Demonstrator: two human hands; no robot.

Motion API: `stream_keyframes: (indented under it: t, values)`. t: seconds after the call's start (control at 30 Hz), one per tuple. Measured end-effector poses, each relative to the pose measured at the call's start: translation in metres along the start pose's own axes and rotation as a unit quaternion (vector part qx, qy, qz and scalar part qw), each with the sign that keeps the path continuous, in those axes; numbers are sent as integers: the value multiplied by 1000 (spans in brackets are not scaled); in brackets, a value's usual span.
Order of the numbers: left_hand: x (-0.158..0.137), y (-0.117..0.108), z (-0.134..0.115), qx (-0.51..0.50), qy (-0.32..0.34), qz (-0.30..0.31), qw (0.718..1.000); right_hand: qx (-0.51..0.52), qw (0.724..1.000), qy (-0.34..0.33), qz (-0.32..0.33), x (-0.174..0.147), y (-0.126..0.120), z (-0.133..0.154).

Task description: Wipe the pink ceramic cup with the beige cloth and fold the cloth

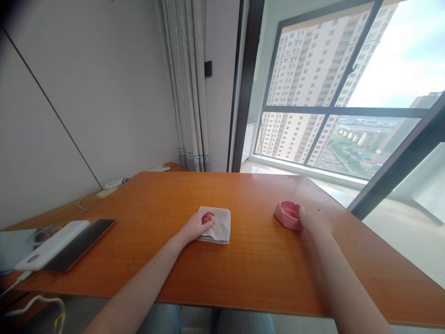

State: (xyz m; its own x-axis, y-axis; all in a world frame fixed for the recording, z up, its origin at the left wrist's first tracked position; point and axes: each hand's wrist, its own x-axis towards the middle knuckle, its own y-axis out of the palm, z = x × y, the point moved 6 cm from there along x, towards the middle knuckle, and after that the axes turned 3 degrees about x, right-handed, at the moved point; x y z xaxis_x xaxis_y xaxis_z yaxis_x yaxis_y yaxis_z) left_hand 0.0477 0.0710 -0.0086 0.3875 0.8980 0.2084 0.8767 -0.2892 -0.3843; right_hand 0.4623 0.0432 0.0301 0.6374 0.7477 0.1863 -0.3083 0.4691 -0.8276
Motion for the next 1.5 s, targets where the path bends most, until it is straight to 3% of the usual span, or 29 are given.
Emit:
stream_keyframes:
  t: [0.07, 0.13, 0.23, 0.3, 0.47, 0.67, 0.8, 0.97, 1.1, 1.2, 1.3, 1.4, 1.5]
  values:
    - [-6, 8, -10, 79, 52, 67, 993, -21, 999, -40, -28, -20, -5, 30]
    - [-13, 17, -18, 128, 103, 123, 979, 28, 991, -130, 10, -46, 6, 73]
    - [-15, 21, -22, 164, 132, 127, 969, 140, 949, -225, 172, -89, 48, 133]
    - [-13, 21, -18, 162, 115, 122, 972, 140, 934, -194, 263, -110, 83, 153]
    - [-8, 21, -9, 151, 65, 138, 977, 108, 932, -150, 313, -127, 131, 162]
    - [-10, 31, -14, 261, 118, 142, 947, 114, 915, -118, 369, -137, 141, 152]
    - [-8, 32, -12, 241, 106, 129, 956, 118, 891, -96, 428, -146, 142, 152]
    - [-1, 17, -6, 91, 36, 74, 992, 144, 874, -69, 460, -147, 138, 154]
    - [5, 10, 1, 11, 14, 13, 1000, 157, 859, -50, 485, -153, 135, 153]
    - [9, 2, 14, -125, -26, -72, 989, 160, 854, -66, 491, -160, 134, 155]
    - [9, -14, 23, -238, -60, -159, 956, 143, 885, -125, 425, -152, 131, 158]
    - [8, -45, 24, -167, -68, -271, 946, 128, 924, -147, 328, -128, 127, 154]
    - [8, -69, 30, -71, -109, -308, 942, 95, 956, -144, 237, -102, 125, 141]
